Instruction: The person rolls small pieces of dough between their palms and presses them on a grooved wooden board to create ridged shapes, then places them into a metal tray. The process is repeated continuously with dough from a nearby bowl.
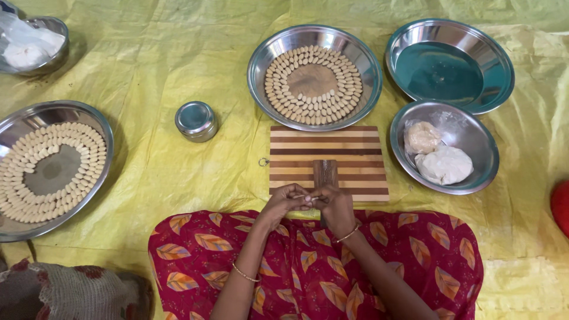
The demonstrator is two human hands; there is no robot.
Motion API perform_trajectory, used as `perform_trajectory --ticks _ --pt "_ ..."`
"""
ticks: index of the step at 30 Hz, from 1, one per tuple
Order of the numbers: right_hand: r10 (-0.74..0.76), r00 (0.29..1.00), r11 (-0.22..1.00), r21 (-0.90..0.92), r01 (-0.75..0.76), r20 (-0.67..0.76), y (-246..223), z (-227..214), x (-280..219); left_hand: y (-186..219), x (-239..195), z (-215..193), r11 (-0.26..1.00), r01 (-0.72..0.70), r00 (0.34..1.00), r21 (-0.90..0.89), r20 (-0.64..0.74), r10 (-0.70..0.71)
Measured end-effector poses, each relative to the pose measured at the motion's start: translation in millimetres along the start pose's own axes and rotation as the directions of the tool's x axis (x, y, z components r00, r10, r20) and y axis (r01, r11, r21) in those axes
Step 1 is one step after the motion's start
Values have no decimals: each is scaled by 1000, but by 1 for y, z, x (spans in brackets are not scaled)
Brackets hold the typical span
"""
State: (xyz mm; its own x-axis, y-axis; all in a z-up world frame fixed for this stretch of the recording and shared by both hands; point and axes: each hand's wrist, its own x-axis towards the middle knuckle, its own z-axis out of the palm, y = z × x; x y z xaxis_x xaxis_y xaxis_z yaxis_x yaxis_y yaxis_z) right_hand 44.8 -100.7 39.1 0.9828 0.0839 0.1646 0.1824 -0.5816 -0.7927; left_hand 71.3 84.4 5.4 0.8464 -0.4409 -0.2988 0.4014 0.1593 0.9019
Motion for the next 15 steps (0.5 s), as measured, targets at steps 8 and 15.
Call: perform_trajectory --ticks 8,15 --pt "48 998 998 46 -50 37 8 1 2 -2 3 -6 999 -42 996 -20 -81 40" --pt "-21 999 976 219 10 47 5 7 1 -4 7 -8 997 -21 987 -79 -160 8"
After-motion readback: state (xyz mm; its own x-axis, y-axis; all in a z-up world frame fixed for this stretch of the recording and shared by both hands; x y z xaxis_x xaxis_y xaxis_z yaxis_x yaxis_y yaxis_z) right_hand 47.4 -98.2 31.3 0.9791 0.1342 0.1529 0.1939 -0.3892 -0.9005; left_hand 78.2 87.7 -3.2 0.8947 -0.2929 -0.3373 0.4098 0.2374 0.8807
